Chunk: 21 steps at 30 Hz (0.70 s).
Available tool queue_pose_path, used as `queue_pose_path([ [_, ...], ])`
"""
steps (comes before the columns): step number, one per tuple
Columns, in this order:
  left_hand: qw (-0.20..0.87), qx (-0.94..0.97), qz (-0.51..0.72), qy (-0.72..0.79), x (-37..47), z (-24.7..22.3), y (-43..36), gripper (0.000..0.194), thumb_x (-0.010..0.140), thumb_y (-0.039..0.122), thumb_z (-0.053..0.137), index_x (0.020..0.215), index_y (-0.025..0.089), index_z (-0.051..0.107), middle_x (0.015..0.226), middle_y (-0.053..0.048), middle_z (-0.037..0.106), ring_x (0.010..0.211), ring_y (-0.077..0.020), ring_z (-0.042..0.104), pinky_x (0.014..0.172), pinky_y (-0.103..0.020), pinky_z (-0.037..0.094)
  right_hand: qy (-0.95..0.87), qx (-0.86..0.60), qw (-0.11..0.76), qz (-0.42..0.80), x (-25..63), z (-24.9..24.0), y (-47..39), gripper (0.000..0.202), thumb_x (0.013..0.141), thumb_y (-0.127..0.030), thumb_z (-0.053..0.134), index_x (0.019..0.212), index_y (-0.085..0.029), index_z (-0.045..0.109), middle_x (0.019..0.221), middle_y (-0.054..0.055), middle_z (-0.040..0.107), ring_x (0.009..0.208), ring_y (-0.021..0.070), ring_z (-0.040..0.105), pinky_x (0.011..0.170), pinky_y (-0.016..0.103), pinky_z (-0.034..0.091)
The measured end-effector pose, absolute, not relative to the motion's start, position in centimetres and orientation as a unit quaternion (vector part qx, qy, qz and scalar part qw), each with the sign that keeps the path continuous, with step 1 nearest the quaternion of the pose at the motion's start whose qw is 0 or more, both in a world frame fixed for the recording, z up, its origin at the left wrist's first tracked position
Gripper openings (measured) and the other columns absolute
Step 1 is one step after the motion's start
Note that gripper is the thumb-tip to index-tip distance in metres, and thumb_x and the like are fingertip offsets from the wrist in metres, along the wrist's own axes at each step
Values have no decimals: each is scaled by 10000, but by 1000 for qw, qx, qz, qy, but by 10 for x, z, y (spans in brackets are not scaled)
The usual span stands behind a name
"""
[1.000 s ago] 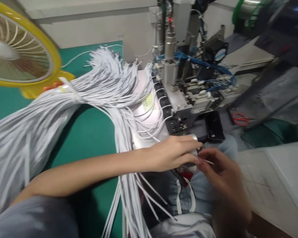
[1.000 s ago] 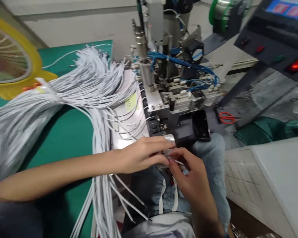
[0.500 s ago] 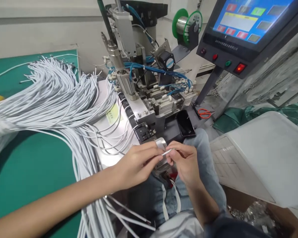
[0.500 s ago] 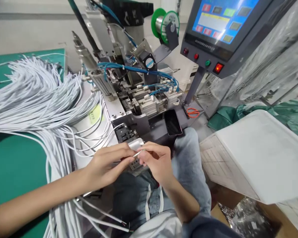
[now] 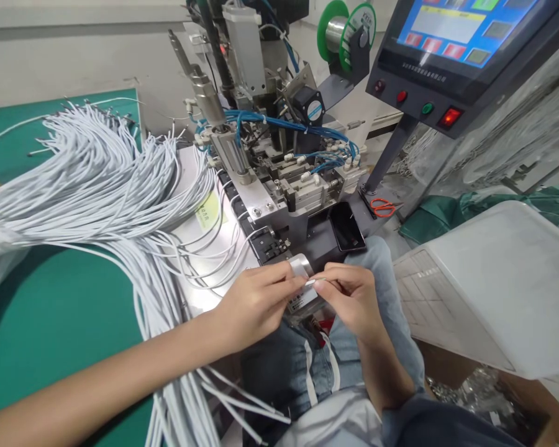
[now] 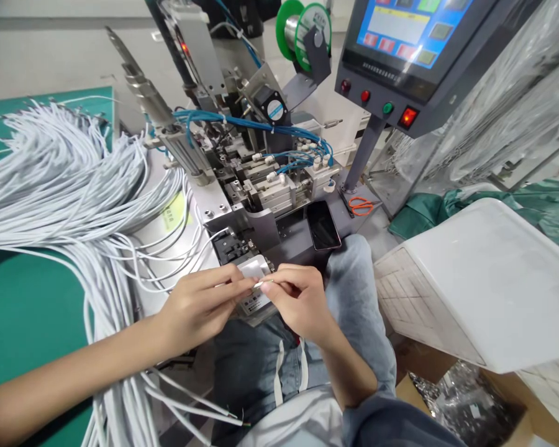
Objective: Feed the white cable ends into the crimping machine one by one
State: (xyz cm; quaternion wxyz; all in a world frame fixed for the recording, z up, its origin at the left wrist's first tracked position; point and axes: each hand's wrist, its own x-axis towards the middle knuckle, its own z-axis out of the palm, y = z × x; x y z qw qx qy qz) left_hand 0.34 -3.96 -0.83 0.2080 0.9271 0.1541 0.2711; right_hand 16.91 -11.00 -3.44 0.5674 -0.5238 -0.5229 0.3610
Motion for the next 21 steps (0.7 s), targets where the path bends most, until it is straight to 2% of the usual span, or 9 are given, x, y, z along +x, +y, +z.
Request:
queue_pose_path([
  [4,246,908,295,165,4,-7,-41,126,854,106,494,846,145,614,710,-28,571,614,-85,519,540,-181,402,-493,-518,598,361,158,-39,-111,175,794,-285,601,712,-180,713,526,-25,419,471,84,352,430,237,267],
  [7,241,908,304,161,4,-8,-42,103,849,91,506,859,132,600,706,-25,560,614,-81,508,543,-178,399,-504,-534,620,275,148,-44,-113,132,811,-220,589,768,-172,705,556,-22,458,485,79,373,440,233,272],
  [9,172,924,301,158,4,-9,-41,100,846,76,501,845,118,591,679,-19,530,591,-83,478,519,-180,377,-528,-554,615,188,143,-46,-114,111,811,-149,576,789,-162,685,563,-27,430,491,75,355,453,235,271],
  [11,59,941,294,155,3,-10,-40,113,844,69,489,799,108,585,643,-15,499,556,-95,429,482,-203,337,-553,-566,597,130,143,-46,-114,111,803,-100,562,766,-151,653,557,-39,365,487,71,315,460,237,261],
  [13,-41,950,276,138,2,-10,-40,151,849,64,459,771,99,583,638,-23,496,551,-114,402,482,-233,324,-570,-575,572,128,146,-45,-113,135,798,-87,551,691,-147,606,549,-48,303,483,67,286,461,239,246],
  [15,-88,955,258,117,2,-9,-40,173,854,56,433,788,89,590,653,-30,507,565,-125,398,500,-249,334,-582,-578,547,168,151,-43,-111,204,795,-89,546,600,-147,537,536,-54,267,475,61,277,462,237,238],
  [18,-56,955,258,135,2,-10,-40,180,850,61,443,747,102,584,635,-20,489,550,-115,391,486,-241,320,-593,-557,535,228,158,-42,-109,263,794,-91,541,545,-146,477,520,-57,246,471,56,283,462,232,236],
  [21,79,941,269,188,3,-12,-40,183,863,108,465,728,126,587,626,-6,481,542,-85,430,480,-200,335,-590,-535,565,218,157,-43,-108,214,792,-83,547,588,-145,524,527,-56,250,480,59,285,466,232,234],
])
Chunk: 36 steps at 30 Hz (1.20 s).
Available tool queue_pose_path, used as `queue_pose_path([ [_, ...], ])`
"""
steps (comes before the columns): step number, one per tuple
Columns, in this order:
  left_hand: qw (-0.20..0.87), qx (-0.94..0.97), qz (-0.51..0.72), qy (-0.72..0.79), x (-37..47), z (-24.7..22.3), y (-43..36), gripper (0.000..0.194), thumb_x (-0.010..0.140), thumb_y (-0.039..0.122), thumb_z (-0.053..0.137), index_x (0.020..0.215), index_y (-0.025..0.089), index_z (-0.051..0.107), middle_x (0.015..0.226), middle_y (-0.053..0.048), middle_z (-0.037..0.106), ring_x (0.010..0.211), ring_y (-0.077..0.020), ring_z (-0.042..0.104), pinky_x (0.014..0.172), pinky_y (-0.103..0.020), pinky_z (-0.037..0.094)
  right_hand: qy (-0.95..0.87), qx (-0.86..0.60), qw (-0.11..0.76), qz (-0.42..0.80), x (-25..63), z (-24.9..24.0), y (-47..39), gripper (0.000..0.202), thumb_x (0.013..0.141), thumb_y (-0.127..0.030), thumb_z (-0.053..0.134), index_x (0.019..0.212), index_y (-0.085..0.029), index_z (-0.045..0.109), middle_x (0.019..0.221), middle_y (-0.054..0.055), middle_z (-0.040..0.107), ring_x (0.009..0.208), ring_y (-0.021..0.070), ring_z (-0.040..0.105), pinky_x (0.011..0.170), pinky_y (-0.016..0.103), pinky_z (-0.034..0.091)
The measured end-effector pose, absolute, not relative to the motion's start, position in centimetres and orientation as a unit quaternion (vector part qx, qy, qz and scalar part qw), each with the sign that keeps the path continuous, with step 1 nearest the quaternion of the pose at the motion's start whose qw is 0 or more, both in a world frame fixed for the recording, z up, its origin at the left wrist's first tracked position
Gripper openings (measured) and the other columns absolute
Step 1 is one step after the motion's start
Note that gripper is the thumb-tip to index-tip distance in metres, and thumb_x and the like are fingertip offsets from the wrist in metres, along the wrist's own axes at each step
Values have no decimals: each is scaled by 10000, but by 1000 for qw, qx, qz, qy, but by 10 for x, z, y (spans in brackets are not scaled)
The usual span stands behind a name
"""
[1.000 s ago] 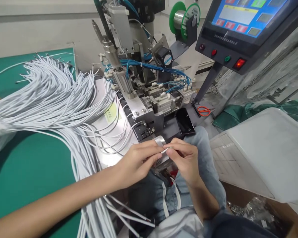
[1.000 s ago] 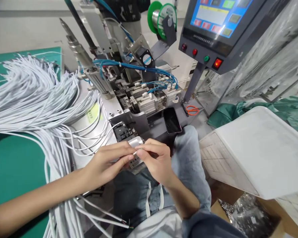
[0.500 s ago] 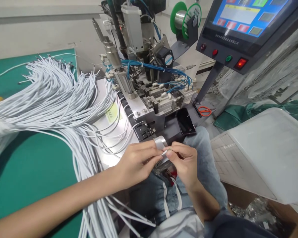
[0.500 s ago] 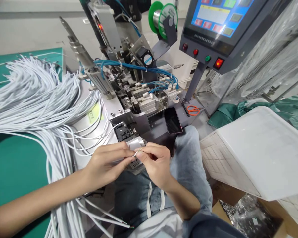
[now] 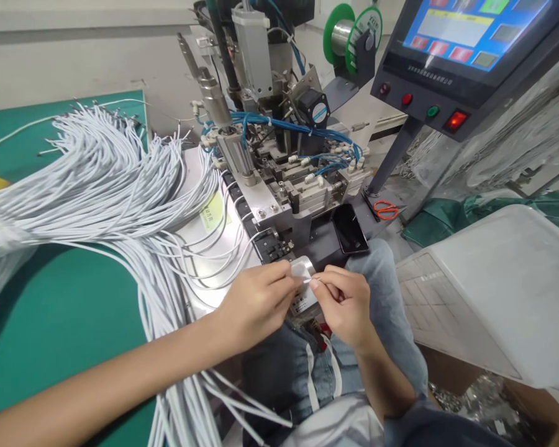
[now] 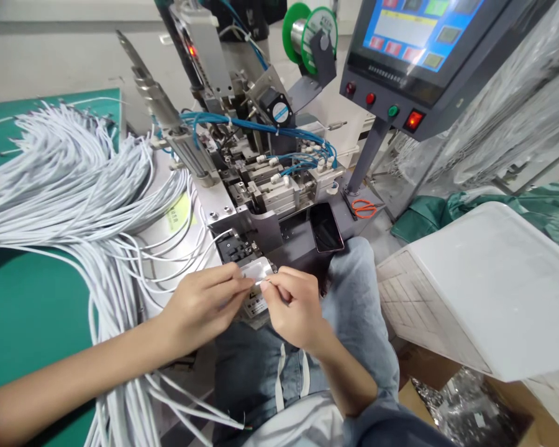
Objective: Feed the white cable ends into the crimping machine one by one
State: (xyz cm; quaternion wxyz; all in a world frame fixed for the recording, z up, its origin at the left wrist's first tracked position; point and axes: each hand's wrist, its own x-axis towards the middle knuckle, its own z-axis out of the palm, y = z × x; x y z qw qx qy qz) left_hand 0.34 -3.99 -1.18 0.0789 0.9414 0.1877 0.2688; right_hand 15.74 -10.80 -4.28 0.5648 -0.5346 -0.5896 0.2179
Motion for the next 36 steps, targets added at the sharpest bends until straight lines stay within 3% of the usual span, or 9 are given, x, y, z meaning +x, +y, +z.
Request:
queue_pose_path([
  [3,215,918,279,183,3,-13,-40,141,870,129,484,833,143,619,690,-14,545,603,-72,508,536,-169,396,-576,-524,601,181,152,-45,-108,165,786,-70,557,642,-149,566,543,-53,276,483,58,283,463,229,234],
  [7,283,904,274,165,2,-11,-37,157,871,108,486,935,147,623,724,-24,573,640,-77,529,565,-164,412,-568,-524,612,170,147,-43,-104,139,796,-75,557,688,-155,595,551,-52,290,489,62,295,461,225,241],
  [13,289,906,241,196,1,4,-34,195,891,132,447,776,135,604,634,-1,508,581,-73,470,537,-175,363,-592,-521,570,232,156,-30,-93,275,832,-140,536,558,-152,510,532,-51,260,483,65,287,464,234,230],
  [18,221,930,111,270,-1,12,-24,280,914,180,343,842,124,608,729,-33,507,601,-101,492,557,-213,387,-654,-525,477,264,170,-29,-68,369,838,-149,479,485,-156,374,522,-43,291,501,71,310,502,248,245],
  [21,151,937,52,311,-1,6,-13,292,913,199,324,845,118,596,781,-50,508,572,-106,487,528,-225,384,-651,-534,456,290,172,-40,-47,287,811,-157,472,524,-150,485,541,-29,379,520,79,357,512,247,268],
  [25,132,933,31,334,-1,-5,-5,288,911,184,327,906,117,607,812,-62,528,621,-123,539,558,-228,419,-559,-561,499,351,168,-54,-30,166,740,-229,538,604,-145,587,527,-29,416,505,90,368,491,241,289],
  [30,152,930,50,330,-3,-11,-2,293,913,187,348,941,127,634,810,-63,549,683,-131,577,636,-234,465,-485,-543,506,463,165,-63,-26,168,700,-305,564,628,-153,564,565,-7,505,531,107,432,516,243,347],
  [36,177,925,77,328,-4,-9,-2,313,913,190,348,1043,154,630,814,-58,549,671,-122,576,614,-222,466,-496,-534,481,487,167,-66,-26,179,743,-315,534,660,-157,541,515,-40,410,491,85,362,463,217,287],
])
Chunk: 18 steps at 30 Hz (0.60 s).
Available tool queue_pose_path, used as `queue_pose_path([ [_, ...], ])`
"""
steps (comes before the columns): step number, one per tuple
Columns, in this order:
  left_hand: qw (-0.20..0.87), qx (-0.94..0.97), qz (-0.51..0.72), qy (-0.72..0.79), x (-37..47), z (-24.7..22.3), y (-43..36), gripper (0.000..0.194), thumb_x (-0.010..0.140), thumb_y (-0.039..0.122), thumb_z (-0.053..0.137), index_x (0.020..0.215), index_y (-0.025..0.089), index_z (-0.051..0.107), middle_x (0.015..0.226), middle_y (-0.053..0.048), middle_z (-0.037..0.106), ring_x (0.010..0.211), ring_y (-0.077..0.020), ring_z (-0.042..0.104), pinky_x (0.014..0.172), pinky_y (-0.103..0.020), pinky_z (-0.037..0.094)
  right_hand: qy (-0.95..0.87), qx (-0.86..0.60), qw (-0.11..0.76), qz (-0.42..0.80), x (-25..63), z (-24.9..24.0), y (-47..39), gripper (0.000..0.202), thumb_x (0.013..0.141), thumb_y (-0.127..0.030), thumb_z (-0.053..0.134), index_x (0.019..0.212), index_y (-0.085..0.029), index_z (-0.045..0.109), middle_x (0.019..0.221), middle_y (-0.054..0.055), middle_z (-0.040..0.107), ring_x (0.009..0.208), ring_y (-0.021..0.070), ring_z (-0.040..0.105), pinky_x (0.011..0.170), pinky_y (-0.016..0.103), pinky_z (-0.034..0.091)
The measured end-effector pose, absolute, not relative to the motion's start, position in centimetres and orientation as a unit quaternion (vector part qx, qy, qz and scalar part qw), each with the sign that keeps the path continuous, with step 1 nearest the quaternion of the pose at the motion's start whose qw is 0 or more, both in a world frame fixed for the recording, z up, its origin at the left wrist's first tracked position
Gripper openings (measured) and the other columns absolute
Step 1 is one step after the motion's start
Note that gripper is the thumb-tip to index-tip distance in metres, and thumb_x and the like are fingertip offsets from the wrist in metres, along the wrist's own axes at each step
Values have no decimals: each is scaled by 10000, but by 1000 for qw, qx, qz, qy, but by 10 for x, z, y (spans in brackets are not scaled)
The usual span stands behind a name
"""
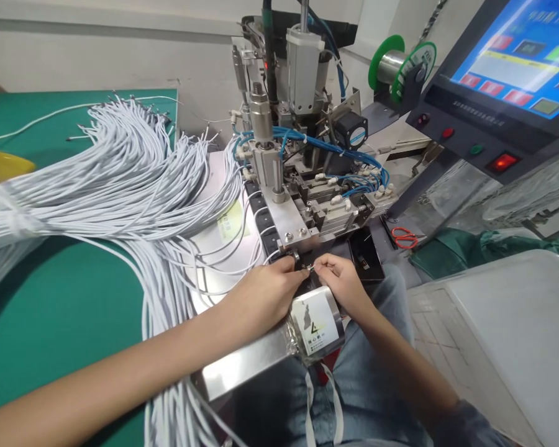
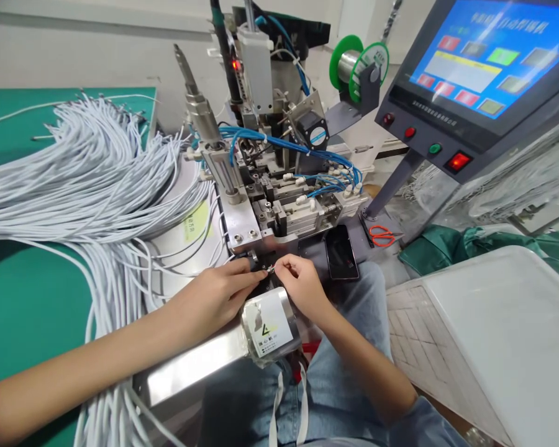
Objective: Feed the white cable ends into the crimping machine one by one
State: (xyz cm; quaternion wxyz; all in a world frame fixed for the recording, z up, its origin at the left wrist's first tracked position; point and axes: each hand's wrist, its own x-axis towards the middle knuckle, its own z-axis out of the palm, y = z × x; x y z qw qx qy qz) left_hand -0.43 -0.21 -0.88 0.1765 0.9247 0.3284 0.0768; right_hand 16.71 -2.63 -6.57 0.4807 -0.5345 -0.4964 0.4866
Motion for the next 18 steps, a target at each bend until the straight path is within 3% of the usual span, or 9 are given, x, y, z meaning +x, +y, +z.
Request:
queue_pose_path([
  [8,142,932,49,329,-5,-5,-3,318,868,130,372,1063,162,621,812,-50,541,592,-105,561,525,-205,433,-503,-533,459,503,171,-61,-20,144,710,-269,535,628,-151,549,493,-48,410,465,76,350,443,213,273],
  [18,156,928,55,333,-6,-7,-3,320,868,142,374,1066,169,623,797,-51,535,599,-108,555,554,-211,452,-527,-530,444,494,173,-55,-22,125,721,-228,529,629,-147,551,540,-38,460,494,76,382,486,216,308],
])
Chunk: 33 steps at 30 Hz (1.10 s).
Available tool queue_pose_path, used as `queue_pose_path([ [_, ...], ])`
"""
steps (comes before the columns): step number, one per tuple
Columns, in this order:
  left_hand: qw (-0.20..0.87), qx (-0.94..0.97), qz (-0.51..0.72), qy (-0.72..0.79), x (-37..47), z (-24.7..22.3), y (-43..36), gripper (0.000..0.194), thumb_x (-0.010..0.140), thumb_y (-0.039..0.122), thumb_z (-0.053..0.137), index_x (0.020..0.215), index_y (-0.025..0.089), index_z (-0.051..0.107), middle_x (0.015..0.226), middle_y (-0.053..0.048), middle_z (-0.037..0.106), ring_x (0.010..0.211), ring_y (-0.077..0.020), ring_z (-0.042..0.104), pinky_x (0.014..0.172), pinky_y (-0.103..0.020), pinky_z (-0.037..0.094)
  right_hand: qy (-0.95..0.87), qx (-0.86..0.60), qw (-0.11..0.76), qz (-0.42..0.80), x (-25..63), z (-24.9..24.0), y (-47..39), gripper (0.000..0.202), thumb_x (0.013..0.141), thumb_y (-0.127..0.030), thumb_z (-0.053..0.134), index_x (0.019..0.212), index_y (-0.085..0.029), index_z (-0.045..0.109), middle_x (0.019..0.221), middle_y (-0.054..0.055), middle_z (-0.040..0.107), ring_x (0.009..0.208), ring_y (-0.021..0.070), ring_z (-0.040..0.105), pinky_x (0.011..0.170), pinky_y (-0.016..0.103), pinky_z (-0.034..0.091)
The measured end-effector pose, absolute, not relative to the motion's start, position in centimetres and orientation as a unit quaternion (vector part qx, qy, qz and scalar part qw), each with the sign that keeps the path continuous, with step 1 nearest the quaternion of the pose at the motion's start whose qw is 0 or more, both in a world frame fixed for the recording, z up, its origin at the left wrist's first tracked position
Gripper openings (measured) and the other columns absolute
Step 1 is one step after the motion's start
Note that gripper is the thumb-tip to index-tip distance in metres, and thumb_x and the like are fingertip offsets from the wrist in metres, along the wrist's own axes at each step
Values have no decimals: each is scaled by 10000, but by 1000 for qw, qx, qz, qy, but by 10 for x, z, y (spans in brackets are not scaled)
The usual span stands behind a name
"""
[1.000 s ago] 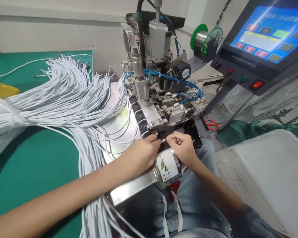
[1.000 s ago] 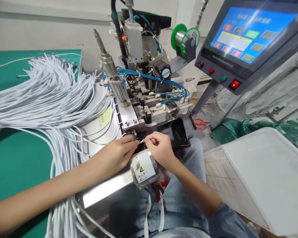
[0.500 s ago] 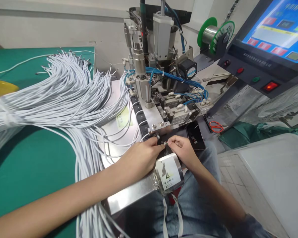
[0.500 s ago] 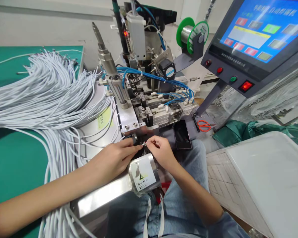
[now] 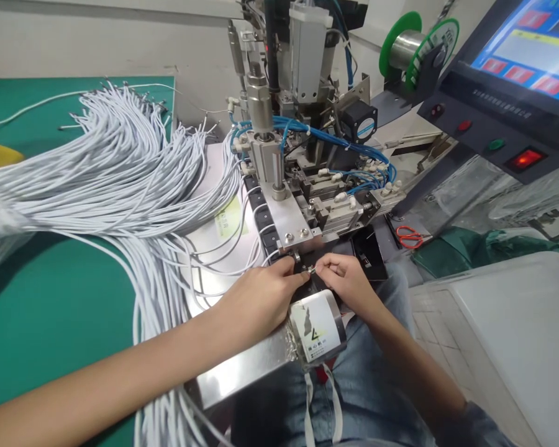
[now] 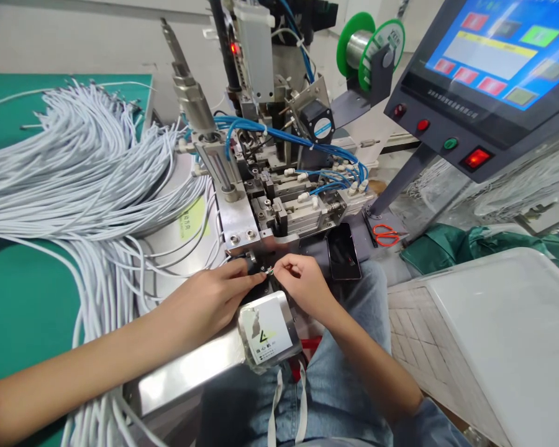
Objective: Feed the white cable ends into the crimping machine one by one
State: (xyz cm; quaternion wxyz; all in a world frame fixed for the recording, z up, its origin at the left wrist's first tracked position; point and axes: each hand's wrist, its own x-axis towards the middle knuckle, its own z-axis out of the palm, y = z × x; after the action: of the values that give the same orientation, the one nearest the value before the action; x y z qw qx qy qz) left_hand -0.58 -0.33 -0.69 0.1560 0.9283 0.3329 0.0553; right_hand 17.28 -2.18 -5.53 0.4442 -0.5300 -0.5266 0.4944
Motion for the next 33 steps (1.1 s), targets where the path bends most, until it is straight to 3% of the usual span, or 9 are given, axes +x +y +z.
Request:
queue_pose_path([
  [15,97,937,38,333,-5,-8,-2,316,836,117,407,1065,185,614,793,-34,542,553,-105,550,498,-212,424,-506,-541,444,504,171,-57,-19,144,711,-266,527,616,-158,535,469,-54,408,446,74,352,439,214,270],
  [22,118,938,40,323,-6,-10,-1,292,868,151,384,1039,172,620,812,-45,541,572,-107,552,504,-213,423,-472,-560,440,520,168,-53,-21,197,704,-308,534,582,-156,513,477,-46,422,454,76,370,454,216,290],
  [33,97,943,48,313,-9,-19,-1,311,885,161,369,1097,190,594,838,-49,536,556,-93,523,499,-205,410,-522,-559,460,451,164,-55,-21,220,769,-328,513,623,-163,513,498,-43,400,480,89,368,467,223,310],
])
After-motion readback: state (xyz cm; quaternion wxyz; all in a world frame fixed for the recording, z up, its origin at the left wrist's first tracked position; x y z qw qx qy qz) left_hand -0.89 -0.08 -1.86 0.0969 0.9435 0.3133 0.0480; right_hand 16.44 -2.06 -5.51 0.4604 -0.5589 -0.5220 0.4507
